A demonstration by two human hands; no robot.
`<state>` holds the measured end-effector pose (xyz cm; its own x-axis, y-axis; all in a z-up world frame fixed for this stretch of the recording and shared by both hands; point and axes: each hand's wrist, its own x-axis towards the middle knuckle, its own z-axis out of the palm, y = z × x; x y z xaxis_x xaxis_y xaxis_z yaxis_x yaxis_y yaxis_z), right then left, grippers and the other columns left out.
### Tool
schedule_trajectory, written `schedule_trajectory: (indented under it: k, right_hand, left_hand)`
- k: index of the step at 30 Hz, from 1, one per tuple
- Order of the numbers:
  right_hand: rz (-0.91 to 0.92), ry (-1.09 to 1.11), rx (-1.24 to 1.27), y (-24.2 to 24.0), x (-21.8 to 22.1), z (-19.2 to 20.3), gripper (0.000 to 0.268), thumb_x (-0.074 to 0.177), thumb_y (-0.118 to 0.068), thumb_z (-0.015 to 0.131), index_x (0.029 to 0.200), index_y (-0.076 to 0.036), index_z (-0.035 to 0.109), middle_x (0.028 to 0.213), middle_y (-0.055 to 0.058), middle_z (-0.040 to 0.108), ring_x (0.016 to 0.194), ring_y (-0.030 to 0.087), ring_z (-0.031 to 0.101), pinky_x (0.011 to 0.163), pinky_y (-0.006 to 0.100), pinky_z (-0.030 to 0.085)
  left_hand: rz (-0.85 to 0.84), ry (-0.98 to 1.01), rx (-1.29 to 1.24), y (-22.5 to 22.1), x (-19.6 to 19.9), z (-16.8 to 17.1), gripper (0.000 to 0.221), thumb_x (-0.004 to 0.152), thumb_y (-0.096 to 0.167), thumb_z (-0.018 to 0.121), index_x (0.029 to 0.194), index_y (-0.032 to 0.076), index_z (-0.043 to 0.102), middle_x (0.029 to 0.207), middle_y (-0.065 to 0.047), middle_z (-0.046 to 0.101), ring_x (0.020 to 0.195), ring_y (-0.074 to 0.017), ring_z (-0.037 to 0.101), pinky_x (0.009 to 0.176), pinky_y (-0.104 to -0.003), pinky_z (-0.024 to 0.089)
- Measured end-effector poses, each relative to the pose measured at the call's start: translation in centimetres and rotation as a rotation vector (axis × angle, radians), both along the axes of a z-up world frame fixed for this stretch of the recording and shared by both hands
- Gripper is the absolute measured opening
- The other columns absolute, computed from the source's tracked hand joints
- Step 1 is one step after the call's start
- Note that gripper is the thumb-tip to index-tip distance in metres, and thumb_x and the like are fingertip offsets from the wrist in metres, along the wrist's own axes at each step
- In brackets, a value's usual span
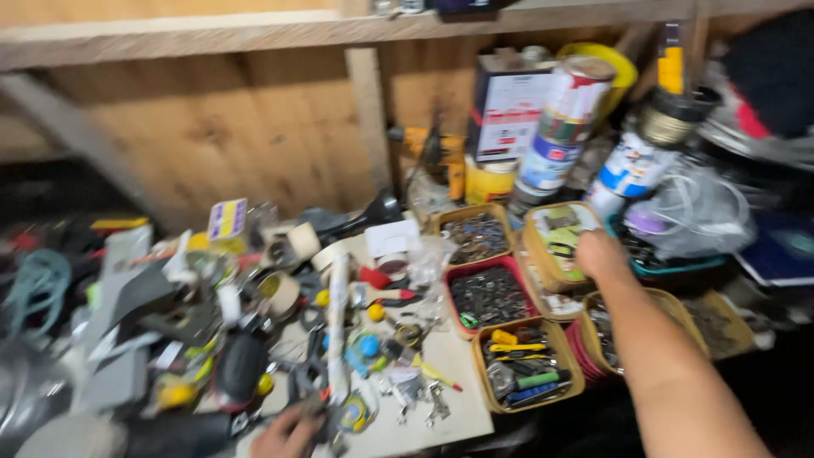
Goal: Inspecting and assembling small metal hardware components by hand at a workbench
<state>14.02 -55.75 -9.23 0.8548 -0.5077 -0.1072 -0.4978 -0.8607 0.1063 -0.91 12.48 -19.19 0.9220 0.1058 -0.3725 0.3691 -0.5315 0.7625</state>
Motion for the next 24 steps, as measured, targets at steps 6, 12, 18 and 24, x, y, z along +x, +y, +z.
schedule_trajectory:
  k: [6,12,18,24]
  right_hand:
    - [0.018,-0.005,-0.062,0.9,-0.3,0.6,0.033,0.088,-0.014,0.057,0.115,-0.007,0.074,0.114,0.023,0.077,0.107,0.042,0.074,0.09,0.049,0.06]
    - [0.144,-0.392,-0.048,-2.9,1.1,-1.5,0.031,0.089,-0.023,0.055,0.115,-0.018,0.072,0.098,0.025,0.077,0.095,0.049,0.072,0.084,0.053,0.056]
    - [-0.059,-0.785,0.809,6.2,-2.4,4.7,0.018,0.097,-0.016,0.059,0.105,-0.015,0.076,0.106,0.006,0.075,0.08,0.02,0.061,0.068,0.029,0.046]
    - [0.14,-0.622,1.423,21.7,-11.5,7.6,0.025,0.088,-0.003,0.069,0.111,-0.006,0.077,0.086,0.012,0.077,0.054,0.013,0.054,0.043,0.027,0.04]
  left_hand:
    - [0.237,-0.099,-0.378,-9.6,2.2,15.0,0.02,0.073,0.016,0.077,0.086,0.005,0.089,0.073,-0.004,0.078,0.07,-0.0119,0.063,0.067,-0.028,0.048]
    - [0.284,-0.069,-0.6,-12.3,3.4,18.1,0.011,0.074,0.003,0.079,0.084,-0.002,0.083,0.067,-0.009,0.07,0.059,-0.0151,0.058,0.056,-0.028,0.046]
    - [0.213,-0.055,-0.788,-13.0,4.2,17.6,0.012,0.075,-0.003,0.075,0.085,-0.006,0.081,0.07,-0.011,0.07,0.061,-0.0164,0.058,0.057,-0.028,0.045]
    - [0.098,-0.019,-0.763,-13.2,4.3,18.6,0.011,0.076,-0.003,0.076,0.086,-0.006,0.079,0.075,-0.01,0.072,0.064,-0.0158,0.06,0.061,-0.027,0.048]
